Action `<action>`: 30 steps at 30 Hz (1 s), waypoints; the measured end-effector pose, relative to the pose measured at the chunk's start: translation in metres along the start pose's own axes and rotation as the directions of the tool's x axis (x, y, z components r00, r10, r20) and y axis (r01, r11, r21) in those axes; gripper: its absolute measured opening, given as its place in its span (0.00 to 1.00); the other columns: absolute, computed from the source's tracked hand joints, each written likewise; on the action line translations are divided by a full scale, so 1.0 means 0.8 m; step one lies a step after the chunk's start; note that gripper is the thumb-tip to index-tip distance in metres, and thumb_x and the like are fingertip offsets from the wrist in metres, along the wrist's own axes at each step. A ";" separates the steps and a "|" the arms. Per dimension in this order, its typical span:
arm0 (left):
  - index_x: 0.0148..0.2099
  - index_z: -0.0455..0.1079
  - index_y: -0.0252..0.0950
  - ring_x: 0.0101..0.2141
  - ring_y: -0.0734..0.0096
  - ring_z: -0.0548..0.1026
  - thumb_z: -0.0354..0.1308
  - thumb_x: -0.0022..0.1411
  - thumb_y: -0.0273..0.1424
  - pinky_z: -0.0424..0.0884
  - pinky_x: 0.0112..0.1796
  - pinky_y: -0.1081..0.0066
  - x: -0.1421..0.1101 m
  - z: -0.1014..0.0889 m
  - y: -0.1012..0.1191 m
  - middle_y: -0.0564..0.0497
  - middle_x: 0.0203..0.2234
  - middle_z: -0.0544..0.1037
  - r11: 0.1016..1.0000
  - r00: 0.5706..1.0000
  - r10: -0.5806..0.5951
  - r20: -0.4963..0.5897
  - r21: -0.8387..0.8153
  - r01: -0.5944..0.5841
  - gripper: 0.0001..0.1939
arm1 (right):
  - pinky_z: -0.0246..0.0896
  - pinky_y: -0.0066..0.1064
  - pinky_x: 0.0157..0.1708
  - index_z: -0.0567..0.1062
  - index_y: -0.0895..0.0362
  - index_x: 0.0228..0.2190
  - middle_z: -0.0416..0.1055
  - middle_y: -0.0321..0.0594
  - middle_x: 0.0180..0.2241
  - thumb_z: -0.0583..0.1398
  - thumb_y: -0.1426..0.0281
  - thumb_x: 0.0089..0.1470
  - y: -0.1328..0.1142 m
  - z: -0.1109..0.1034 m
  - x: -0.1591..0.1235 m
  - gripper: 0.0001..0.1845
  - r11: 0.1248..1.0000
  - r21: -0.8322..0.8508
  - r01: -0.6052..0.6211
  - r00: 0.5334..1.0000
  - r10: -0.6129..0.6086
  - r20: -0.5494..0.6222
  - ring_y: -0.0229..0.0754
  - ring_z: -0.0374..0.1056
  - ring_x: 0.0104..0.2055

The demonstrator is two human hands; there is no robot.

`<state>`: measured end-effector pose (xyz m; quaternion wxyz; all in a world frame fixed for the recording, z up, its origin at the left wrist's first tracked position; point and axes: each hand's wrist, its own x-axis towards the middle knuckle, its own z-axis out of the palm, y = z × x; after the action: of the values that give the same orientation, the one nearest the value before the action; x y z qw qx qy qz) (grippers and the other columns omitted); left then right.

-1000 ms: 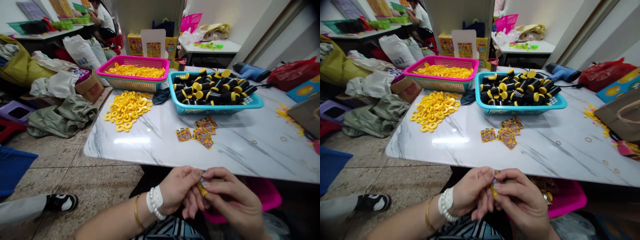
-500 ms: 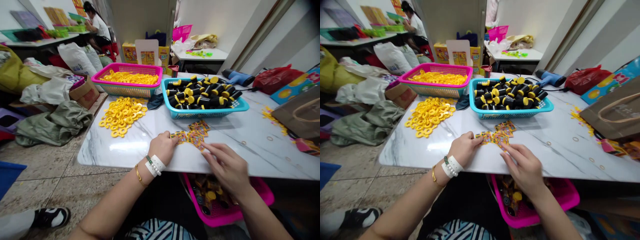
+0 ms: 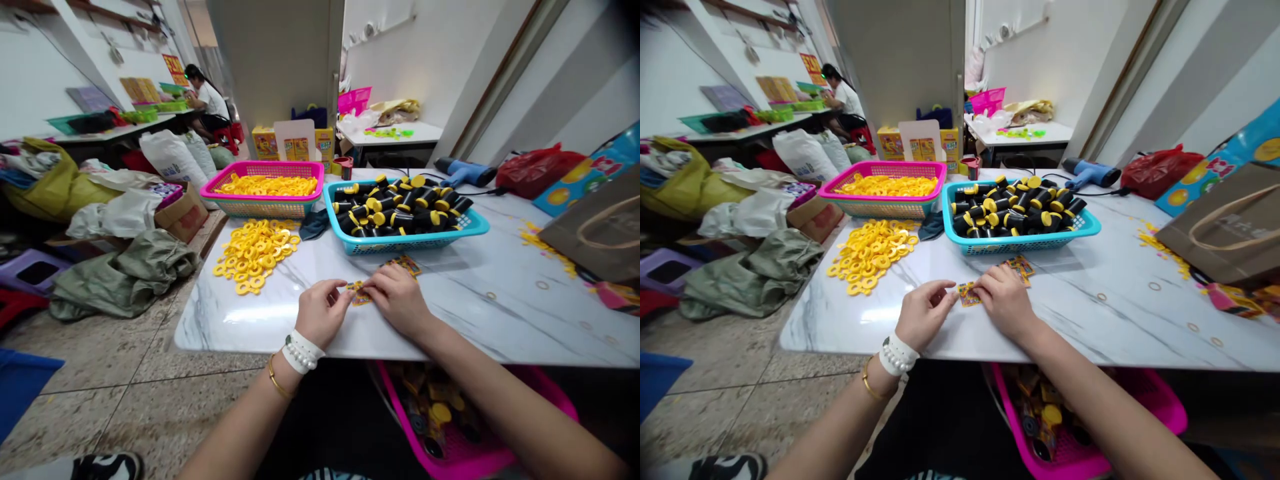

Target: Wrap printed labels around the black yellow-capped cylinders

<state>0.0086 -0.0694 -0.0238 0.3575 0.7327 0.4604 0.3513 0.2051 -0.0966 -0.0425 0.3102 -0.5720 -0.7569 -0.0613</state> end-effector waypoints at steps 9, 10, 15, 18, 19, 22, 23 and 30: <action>0.34 0.76 0.32 0.29 0.72 0.74 0.63 0.60 0.36 0.70 0.34 0.73 -0.023 -0.020 0.008 0.50 0.27 0.79 0.856 0.989 -0.147 0.006 -0.501 0.130 0.11 | 0.68 0.40 0.39 0.73 0.56 0.53 0.75 0.48 0.45 0.63 0.62 0.59 -0.072 -0.016 0.000 0.22 0.840 0.499 -0.214 0.957 0.282 -0.063 0.46 0.73 0.40; 0.34 0.76 0.32 0.30 0.71 0.75 0.64 0.59 0.36 0.70 0.34 0.72 -0.026 -0.024 0.008 0.49 0.28 0.79 0.859 0.989 -0.146 -0.011 -0.498 0.121 0.10 | 0.69 0.38 0.36 0.72 0.57 0.54 0.76 0.48 0.44 0.63 0.59 0.59 -0.076 -0.015 0.000 0.25 0.739 0.593 -0.320 0.930 0.364 0.049 0.45 0.74 0.37; 0.33 0.78 0.34 0.31 0.69 0.76 0.64 0.59 0.31 0.72 0.34 0.71 -0.038 -0.036 0.007 0.48 0.29 0.80 0.918 0.988 -0.070 -0.135 -0.397 0.010 0.06 | 0.57 0.27 0.20 0.77 0.60 0.31 0.75 0.40 0.22 0.62 0.48 0.56 -0.087 -0.008 0.010 0.25 0.307 0.689 -0.657 0.750 0.362 0.554 0.37 0.67 0.22; 0.33 0.79 0.34 0.29 0.72 0.75 0.63 0.59 0.28 0.71 0.32 0.72 -0.041 -0.036 0.004 0.49 0.28 0.79 0.942 0.984 -0.019 -0.179 -0.333 -0.042 0.04 | 0.57 0.27 0.23 0.78 0.59 0.27 0.75 0.40 0.24 0.64 0.49 0.54 -0.092 -0.007 0.014 0.23 0.234 0.714 -0.660 0.744 0.333 0.579 0.37 0.67 0.25; 0.33 0.79 0.34 0.28 0.72 0.74 0.63 0.59 0.27 0.70 0.32 0.73 -0.042 -0.036 0.003 0.49 0.28 0.79 0.945 0.983 -0.014 -0.183 -0.325 -0.047 0.04 | 0.59 0.27 0.26 0.79 0.58 0.27 0.75 0.39 0.26 0.65 0.51 0.54 -0.092 -0.006 0.014 0.22 0.249 0.730 -0.636 0.764 0.334 0.552 0.38 0.67 0.28; 0.40 0.79 0.35 0.27 0.75 0.72 0.64 0.57 0.26 0.69 0.30 0.75 -0.043 -0.036 0.001 0.49 0.32 0.78 0.942 0.968 -0.046 -0.246 -0.333 -0.040 0.07 | 0.60 0.29 0.35 0.81 0.57 0.26 0.75 0.38 0.28 0.67 0.56 0.54 -0.090 0.000 0.009 0.16 0.333 0.765 -0.551 0.822 0.374 0.429 0.38 0.67 0.33; 0.43 0.78 0.35 0.28 0.75 0.72 0.65 0.57 0.27 0.69 0.29 0.75 -0.044 -0.036 0.001 0.49 0.33 0.78 0.937 0.956 -0.069 -0.286 -0.347 -0.036 0.10 | 0.60 0.30 0.36 0.81 0.56 0.27 0.75 0.37 0.28 0.68 0.57 0.53 -0.088 0.003 0.007 0.14 0.326 0.774 -0.543 0.821 0.400 0.407 0.38 0.67 0.33; 0.34 0.76 0.34 0.30 0.72 0.75 0.62 0.62 0.30 0.70 0.32 0.74 -0.075 -0.025 0.013 0.49 0.28 0.78 0.894 0.937 -0.181 -0.298 -0.446 0.031 0.05 | 0.57 0.27 0.27 0.80 0.56 0.27 0.73 0.34 0.23 0.72 0.58 0.47 -0.098 0.027 -0.014 0.14 0.103 0.848 -0.519 0.700 0.620 0.353 0.34 0.63 0.26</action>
<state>-0.0237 -0.1239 -0.0162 0.4479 0.5379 0.4638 0.5431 0.1274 -0.1229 -0.0449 0.6020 -0.5420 -0.3604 0.4626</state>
